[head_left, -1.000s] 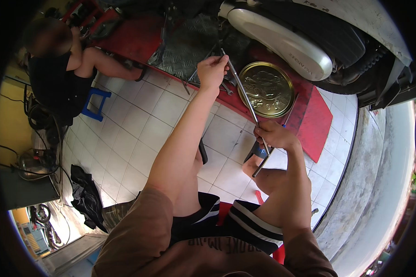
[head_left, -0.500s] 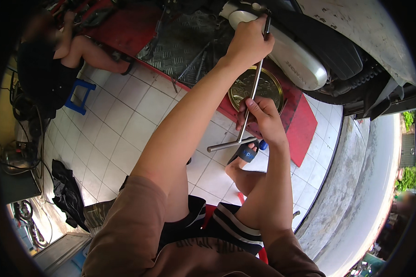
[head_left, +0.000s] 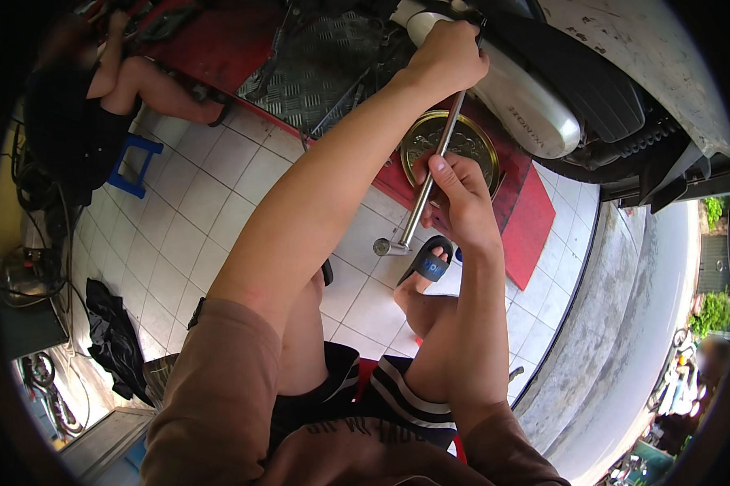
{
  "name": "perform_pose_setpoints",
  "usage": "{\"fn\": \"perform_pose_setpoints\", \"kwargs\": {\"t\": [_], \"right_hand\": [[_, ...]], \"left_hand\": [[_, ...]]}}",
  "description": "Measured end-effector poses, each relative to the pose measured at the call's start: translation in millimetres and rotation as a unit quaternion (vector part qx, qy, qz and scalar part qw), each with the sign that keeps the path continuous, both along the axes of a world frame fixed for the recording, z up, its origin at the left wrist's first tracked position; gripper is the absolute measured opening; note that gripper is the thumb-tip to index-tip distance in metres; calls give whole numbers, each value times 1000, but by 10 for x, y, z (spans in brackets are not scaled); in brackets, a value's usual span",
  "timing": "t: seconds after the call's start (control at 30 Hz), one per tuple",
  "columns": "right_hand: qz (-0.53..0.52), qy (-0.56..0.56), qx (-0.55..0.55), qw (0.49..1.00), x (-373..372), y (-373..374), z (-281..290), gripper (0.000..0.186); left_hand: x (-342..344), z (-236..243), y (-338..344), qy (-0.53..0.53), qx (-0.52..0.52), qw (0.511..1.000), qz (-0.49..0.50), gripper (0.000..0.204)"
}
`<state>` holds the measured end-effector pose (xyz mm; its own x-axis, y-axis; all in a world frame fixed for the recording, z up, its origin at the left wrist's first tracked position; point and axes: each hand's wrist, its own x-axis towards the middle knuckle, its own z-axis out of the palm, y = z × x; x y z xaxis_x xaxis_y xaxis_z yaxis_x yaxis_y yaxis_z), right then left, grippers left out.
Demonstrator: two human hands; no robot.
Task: The person uses a T-handle wrench to tighten a bolt on the rear wheel of a white motorcycle. The person is seated on a red stool in a workshop, manipulating the tool with both hands to apply torque to the wheel hub area.
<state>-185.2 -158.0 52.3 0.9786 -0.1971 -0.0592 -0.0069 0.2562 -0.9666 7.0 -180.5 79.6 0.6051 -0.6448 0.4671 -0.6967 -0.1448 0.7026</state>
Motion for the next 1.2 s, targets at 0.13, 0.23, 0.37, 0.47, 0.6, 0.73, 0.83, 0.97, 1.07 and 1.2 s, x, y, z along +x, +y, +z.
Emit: {"fn": "perform_pose_setpoints", "kwargs": {"t": [0.13, 0.23, 0.37, 0.47, 0.6, 0.73, 0.83, 0.97, 1.07, 1.2], "right_hand": [[-13, -8, 7, 1000, 65, 54, 57, 44], [-10, -20, 32, 999, 109, 97, 46, 44], [16, -44, 71, 996, 134, 163, 35, 39], [22, -65, 95, 993, 148, 219, 34, 33], [56, -80, 153, 983, 138, 209, 18, 32], [139, -51, 96, 984, 62, 203, -13, 32], [111, -22, 68, 991, 73, 217, 21, 34], [131, -67, 108, 983, 84, 140, 27, 40], [127, -90, 134, 979, 142, 174, -10, 40], [100, -82, 150, 980, 282, 307, -13, 34]], "left_hand": [[0, 88, 15, 21, 61, 998, 9, 30], [53, 124, 32, 26, 67, 997, 10, 28], [75, 120, 37, 6, 61, 998, 1, 28], [95, 89, -14, -15, 56, 998, 10, 28], [185, 39, -116, -40, 1, 999, 12, 30], [231, 77, -174, -68, -15, 997, 18, 19], [256, 82, -101, -62, -21, 998, 21, 29], [127, 31, 587, 210, -53, 976, 2, 35], [-301, 137, 1455, 331, -116, 935, 54, 37], [-1162, 388, 2114, 278, -126, 952, -25, 44]]}}
